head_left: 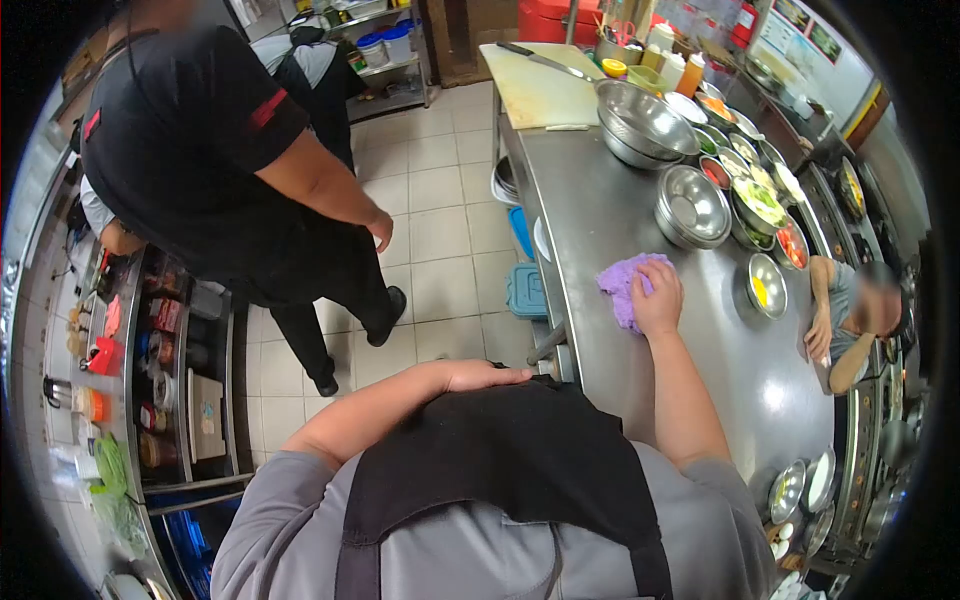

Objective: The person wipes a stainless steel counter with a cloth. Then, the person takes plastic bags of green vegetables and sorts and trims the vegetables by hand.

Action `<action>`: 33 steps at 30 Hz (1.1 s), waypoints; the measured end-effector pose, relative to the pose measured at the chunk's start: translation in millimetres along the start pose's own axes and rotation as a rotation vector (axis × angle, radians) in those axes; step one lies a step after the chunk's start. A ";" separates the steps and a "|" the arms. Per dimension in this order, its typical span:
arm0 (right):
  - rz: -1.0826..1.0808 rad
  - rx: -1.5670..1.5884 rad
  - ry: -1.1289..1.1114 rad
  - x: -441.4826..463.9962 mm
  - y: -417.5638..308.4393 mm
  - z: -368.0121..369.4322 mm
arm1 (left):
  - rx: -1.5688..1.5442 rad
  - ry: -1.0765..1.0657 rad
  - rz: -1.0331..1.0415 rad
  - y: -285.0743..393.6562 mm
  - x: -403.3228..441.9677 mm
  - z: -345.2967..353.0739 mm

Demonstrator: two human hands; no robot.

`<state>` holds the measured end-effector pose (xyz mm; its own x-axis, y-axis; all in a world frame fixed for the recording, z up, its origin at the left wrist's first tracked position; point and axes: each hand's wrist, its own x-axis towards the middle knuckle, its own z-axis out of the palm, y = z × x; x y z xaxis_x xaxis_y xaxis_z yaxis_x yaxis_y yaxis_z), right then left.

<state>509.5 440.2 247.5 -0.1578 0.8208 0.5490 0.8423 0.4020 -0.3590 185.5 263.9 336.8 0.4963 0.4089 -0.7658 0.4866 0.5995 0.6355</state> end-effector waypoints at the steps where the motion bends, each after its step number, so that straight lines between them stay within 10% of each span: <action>1: 0.002 -0.003 0.003 -0.3 -0.1 0.4 | 0.027 0.013 -0.002 -0.9 0.8 -0.7; 23: 0.079 -0.142 -0.158 49.8 -13.6 33.7 | -0.067 0.022 -0.004 -21.5 18.0 -6.1; 33: -0.357 0.185 -0.255 15.1 -102.8 26.9 | -0.002 0.056 -0.025 -22.3 10.7 -8.1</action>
<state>406.6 422.2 272.5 -0.5616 0.6822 0.4683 0.6103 0.7236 -0.3222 174.1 260.5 313.6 0.4425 0.4318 -0.7860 0.4968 0.6116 0.6157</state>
